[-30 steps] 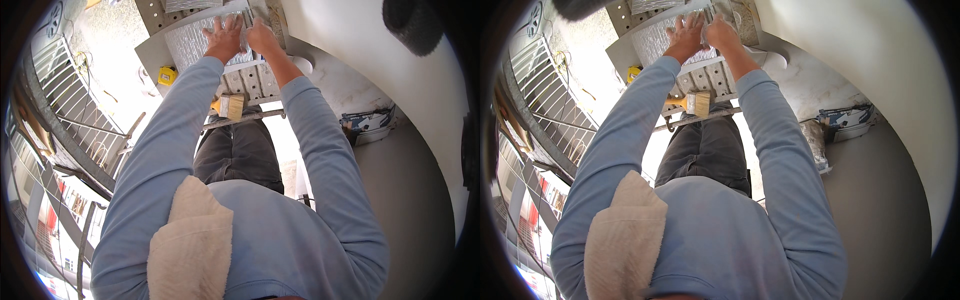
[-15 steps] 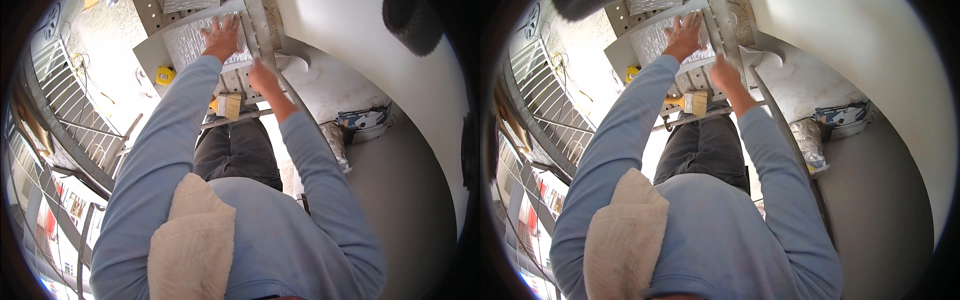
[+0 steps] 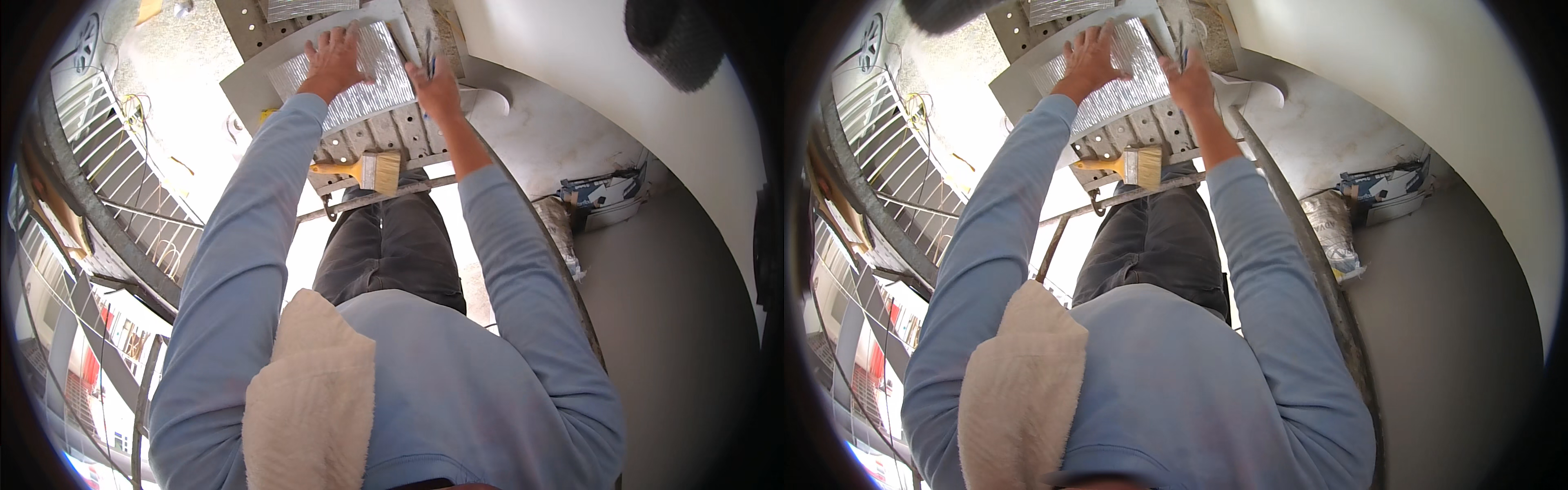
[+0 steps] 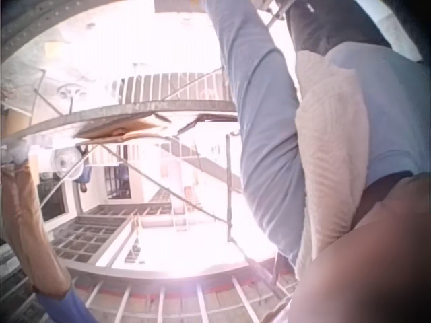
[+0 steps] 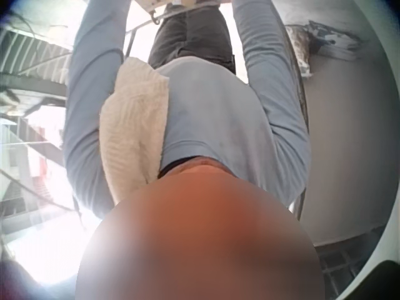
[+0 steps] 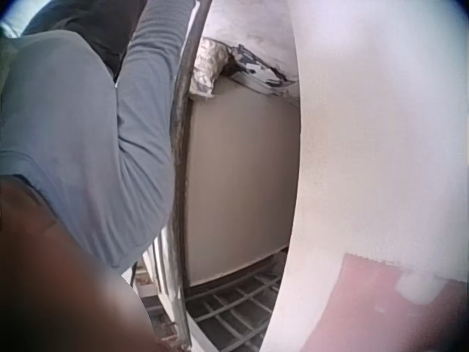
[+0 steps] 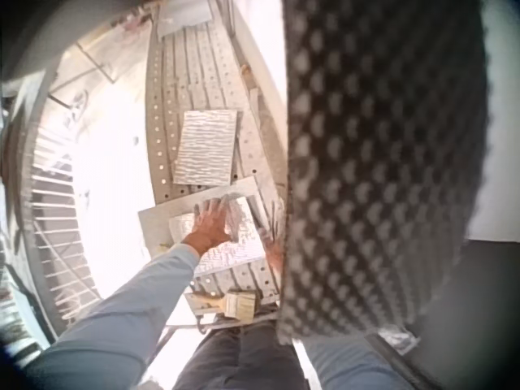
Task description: The person measures and marks a white tile using a tape measure and utility knife, then scores and snaps it to size. They repeat this process on additional tiles, stacking the cut pieces on the workbench.
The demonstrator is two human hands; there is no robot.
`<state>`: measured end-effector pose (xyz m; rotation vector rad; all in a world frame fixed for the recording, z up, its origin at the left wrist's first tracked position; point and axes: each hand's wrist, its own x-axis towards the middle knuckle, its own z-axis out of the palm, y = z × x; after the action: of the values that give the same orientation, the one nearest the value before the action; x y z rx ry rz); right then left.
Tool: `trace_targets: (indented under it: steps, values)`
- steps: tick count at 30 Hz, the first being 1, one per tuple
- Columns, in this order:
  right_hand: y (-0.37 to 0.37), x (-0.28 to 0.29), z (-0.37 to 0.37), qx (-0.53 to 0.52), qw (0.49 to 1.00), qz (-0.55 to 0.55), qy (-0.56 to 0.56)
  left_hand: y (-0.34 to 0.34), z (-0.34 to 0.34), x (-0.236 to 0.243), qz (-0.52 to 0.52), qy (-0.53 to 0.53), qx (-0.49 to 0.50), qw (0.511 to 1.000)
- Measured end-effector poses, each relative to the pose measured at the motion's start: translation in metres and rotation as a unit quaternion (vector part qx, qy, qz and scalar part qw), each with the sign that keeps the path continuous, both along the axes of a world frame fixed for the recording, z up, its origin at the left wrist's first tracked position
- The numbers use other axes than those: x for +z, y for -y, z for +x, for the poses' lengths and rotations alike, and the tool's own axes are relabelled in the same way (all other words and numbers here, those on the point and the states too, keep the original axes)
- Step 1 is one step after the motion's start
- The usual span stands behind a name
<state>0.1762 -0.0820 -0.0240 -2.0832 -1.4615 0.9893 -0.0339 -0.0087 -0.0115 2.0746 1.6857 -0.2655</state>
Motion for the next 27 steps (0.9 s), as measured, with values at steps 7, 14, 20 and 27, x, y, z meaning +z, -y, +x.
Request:
trace_targets:
  steps: [7,14,20,27]
  values:
    - [-0.048,-0.028,0.018,0.060,0.994,-0.044,-0.076,-0.007,-0.005,0.016,-0.009,0.122,-0.051,0.991]
    - [-0.062,-0.029,0.024,0.166,0.985,-0.034,-0.016,-0.015,-0.006,0.030,-0.083,0.188,-0.048,0.978]
    - [-0.119,-0.033,0.075,-0.041,0.994,-0.045,0.093,-0.039,-0.061,0.030,-0.139,0.374,0.292,0.869]
    - [-0.113,0.001,0.119,-0.018,0.986,0.033,0.161,-0.010,-0.072,0.051,-0.100,0.516,0.488,0.697]
